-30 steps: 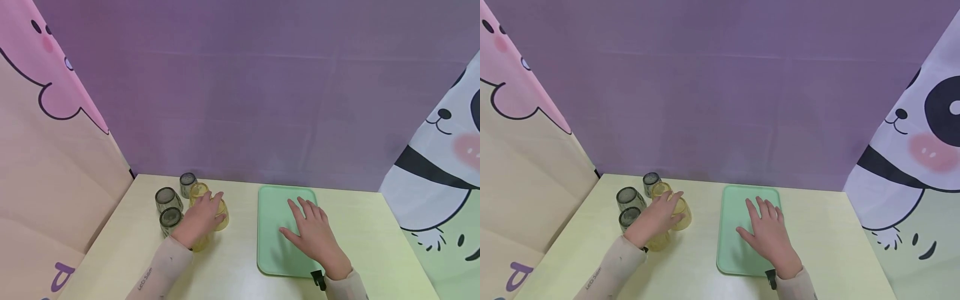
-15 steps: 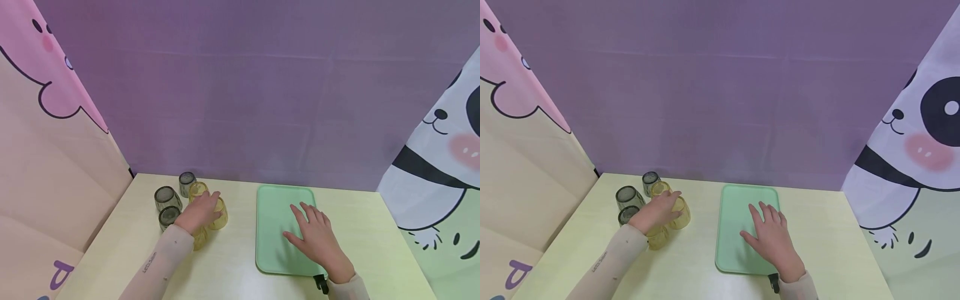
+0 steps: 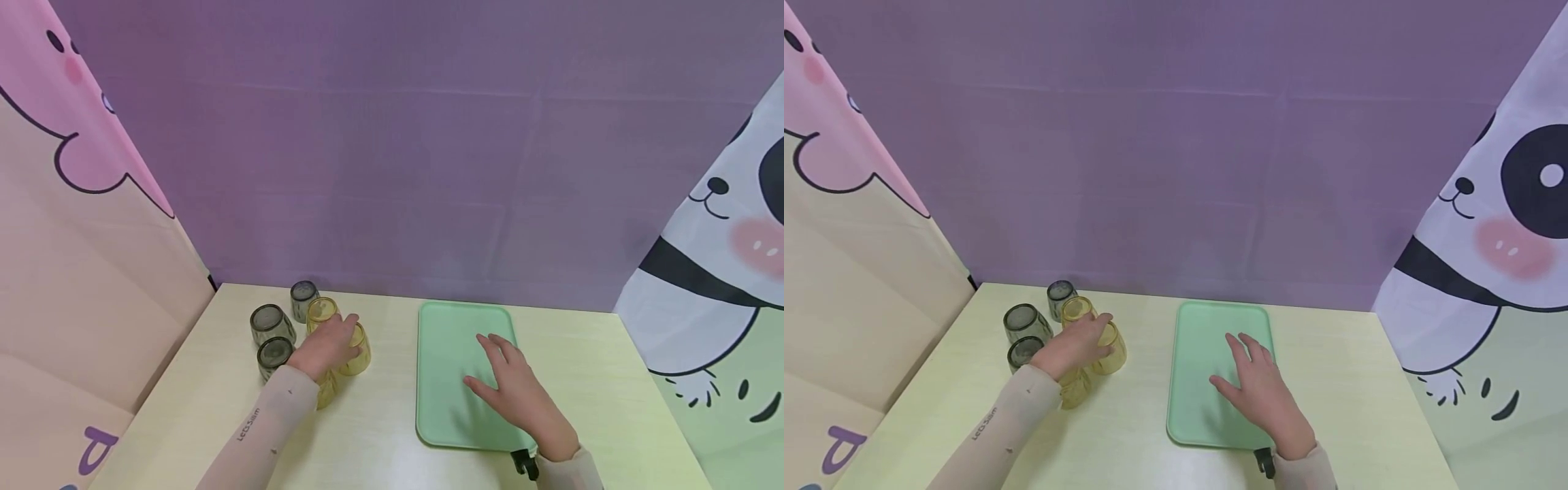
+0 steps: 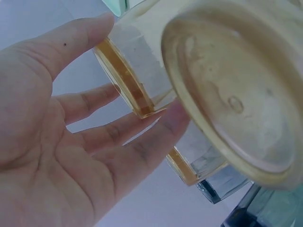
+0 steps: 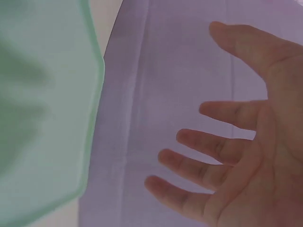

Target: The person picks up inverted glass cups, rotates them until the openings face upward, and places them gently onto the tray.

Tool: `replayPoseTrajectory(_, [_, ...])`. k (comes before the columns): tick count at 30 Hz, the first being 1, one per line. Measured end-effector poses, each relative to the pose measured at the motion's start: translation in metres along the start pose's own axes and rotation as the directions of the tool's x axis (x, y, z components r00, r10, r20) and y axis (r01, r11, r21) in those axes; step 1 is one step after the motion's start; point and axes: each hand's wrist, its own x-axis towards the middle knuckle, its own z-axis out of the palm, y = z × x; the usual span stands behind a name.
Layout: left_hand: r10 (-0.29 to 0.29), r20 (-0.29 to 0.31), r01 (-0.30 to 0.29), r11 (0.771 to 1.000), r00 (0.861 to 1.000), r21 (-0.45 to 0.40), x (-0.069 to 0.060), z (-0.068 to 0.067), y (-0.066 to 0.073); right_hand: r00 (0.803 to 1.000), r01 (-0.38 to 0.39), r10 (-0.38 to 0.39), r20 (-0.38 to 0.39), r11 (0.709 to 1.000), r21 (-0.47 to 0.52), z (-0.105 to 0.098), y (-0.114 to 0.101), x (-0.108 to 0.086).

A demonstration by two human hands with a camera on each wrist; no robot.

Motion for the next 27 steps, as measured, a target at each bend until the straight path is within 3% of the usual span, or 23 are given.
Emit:
replayPoseTrajectory(3, [0.002, -0.003, -0.002, 1.000, 1.000, -0.002, -0.001, 0.000, 0.000, 1.000, -0.013, 0.011, 0.014, 0.993, 0.116, 0.003, 0.004, 0.001])
replayPoseTrajectory(10, [0.009, 0.001, -0.009, 1.000, 1.000, 0.013, -0.003, 0.000, -0.001, 0.999, -0.047, 0.047, 0.006, 0.966, 0.255, 0.009, 0.011, 0.001])
replayPoseTrajectory(17, [0.020, -0.002, -0.020, 1.000, 1.000, 0.016, -0.005, -0.001, -0.001, 0.993, -0.106, 0.116, 0.006, 0.876, 0.470, 0.012, 0.015, 0.000])
replayPoseTrajectory(27, [-0.002, -0.012, 0.001, 0.997, 1.000, -0.078, -0.011, -0.007, -0.002, 0.990, -0.122, 0.140, 0.016, 0.798, 0.590, 0.010, 0.016, 0.000])
